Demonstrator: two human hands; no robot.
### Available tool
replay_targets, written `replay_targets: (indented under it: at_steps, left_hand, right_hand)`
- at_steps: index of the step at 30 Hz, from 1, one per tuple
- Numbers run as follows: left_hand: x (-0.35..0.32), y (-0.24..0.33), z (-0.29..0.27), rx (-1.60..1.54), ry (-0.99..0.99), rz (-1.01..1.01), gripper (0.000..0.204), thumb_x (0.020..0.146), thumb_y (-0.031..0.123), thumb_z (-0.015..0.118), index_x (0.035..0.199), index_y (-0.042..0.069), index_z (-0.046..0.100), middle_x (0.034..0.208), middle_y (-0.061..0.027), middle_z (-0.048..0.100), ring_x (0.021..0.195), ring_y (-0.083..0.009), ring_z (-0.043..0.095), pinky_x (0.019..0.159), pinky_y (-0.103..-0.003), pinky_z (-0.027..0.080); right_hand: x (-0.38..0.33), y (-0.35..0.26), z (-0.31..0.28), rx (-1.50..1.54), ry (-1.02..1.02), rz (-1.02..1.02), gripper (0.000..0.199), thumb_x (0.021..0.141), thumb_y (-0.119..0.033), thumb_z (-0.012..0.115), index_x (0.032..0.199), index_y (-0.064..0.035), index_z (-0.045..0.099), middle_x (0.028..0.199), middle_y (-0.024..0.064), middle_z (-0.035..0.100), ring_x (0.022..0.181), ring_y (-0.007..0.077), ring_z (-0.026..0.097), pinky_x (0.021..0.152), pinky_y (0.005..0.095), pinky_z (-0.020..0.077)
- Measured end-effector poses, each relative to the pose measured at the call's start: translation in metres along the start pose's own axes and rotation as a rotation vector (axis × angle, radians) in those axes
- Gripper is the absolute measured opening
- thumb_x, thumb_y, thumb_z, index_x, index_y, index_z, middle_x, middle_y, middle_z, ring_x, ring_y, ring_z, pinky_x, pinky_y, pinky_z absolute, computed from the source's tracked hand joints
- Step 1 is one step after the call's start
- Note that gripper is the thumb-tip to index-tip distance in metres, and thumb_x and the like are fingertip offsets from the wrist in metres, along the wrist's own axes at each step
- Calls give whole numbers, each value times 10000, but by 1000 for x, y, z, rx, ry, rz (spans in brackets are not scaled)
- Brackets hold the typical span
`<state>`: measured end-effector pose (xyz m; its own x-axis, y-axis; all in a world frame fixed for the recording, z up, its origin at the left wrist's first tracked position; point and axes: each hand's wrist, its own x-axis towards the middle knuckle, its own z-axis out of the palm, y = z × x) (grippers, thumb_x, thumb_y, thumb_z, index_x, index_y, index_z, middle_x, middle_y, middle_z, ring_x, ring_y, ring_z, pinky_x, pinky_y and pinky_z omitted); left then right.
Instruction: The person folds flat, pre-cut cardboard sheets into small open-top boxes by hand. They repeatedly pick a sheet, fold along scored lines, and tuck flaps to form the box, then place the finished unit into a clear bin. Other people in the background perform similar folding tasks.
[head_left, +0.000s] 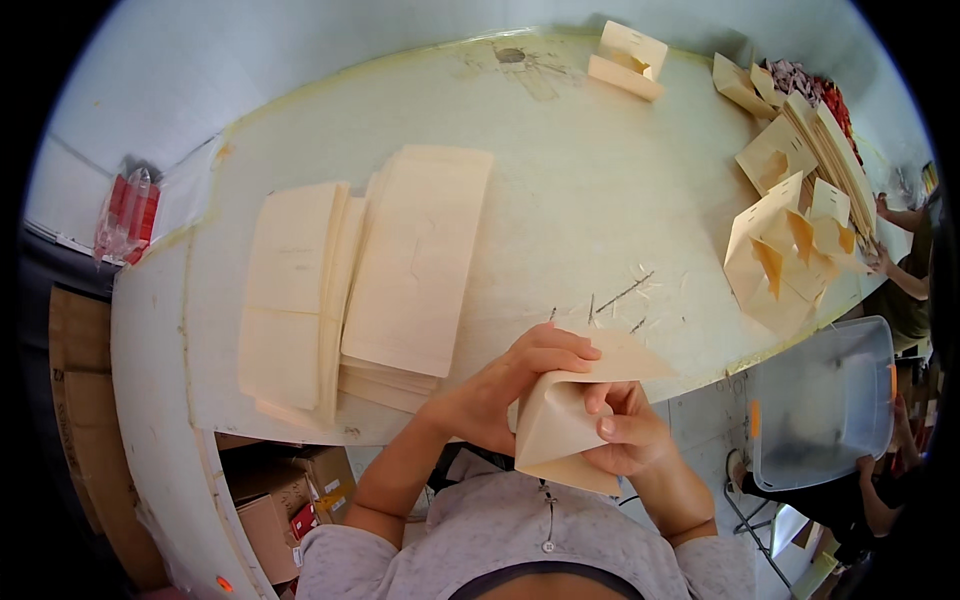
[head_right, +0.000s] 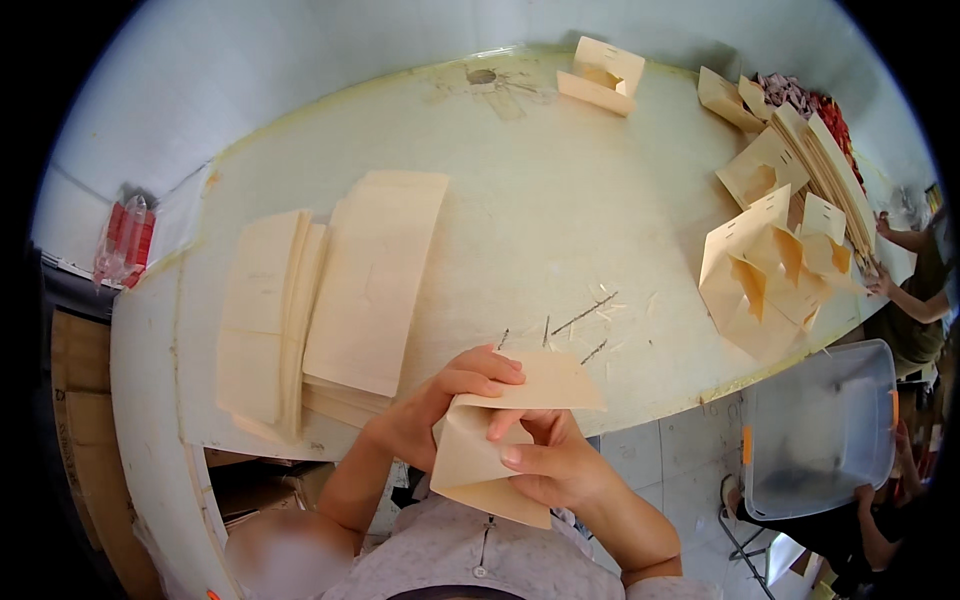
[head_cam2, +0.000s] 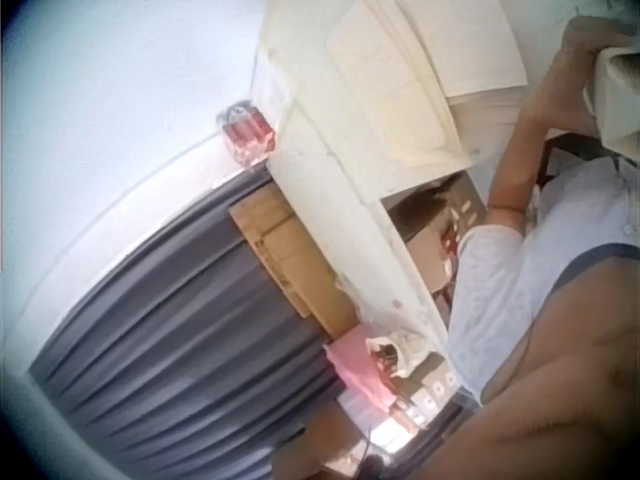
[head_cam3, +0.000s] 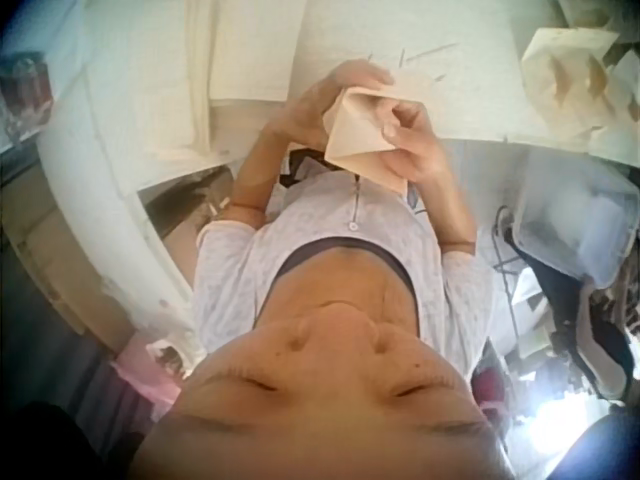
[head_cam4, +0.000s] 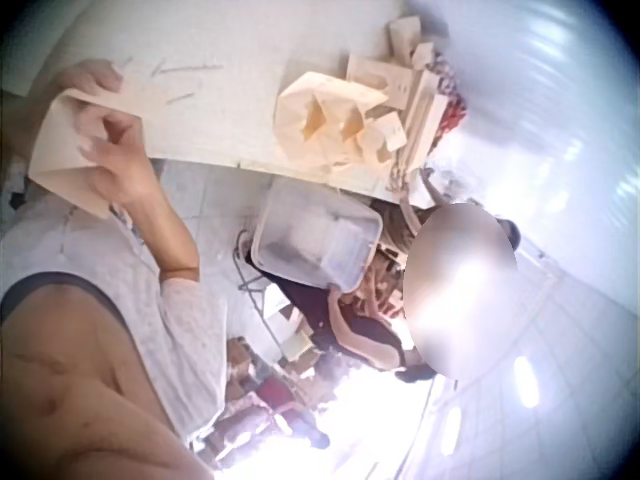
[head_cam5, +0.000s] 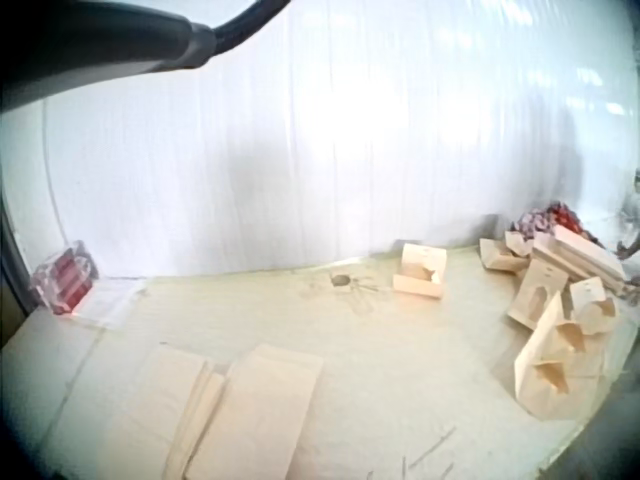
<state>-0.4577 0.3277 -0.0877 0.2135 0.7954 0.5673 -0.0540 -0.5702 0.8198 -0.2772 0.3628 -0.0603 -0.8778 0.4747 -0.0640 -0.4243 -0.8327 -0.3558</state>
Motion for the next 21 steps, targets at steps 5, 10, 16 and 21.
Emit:
replay_targets:
  at_steps: [5,10,16,21]
  left_hand:
    - [2,3,-4,45,-47,-23,787,586,134,835,1257,86,426,1243,-131,451,1148,-308,449,948,-411,385]
    - [-5,-1,-3,27,-31,-95,809,577,121,842,1266,88,419,1243,-121,451,1141,-284,453,939,-375,393]
    - [-25,-20,-1,-198,145,-131,848,649,156,818,1331,95,317,1271,-127,417,1163,-243,438,960,-359,379]
    - [-41,-29,-1,-253,430,-103,701,706,226,774,1253,60,369,1209,-161,479,1113,-263,509,904,-416,458]
  right_hand:
    - [3,2,-5,41,-11,34,155,811,29,608,948,-40,587,1081,142,584,1021,265,595,865,391,511]
    - [2,4,5,57,96,15,198,831,27,602,1021,-30,608,1080,100,592,1000,205,591,857,345,500]
    - [-14,-17,7,-561,166,-95,460,808,-80,666,1211,17,467,1162,131,562,1075,234,553,935,358,428]
    - [-15,-33,-11,-1254,214,-730,786,726,-317,756,1294,41,348,1201,155,550,1108,260,535,976,362,373]
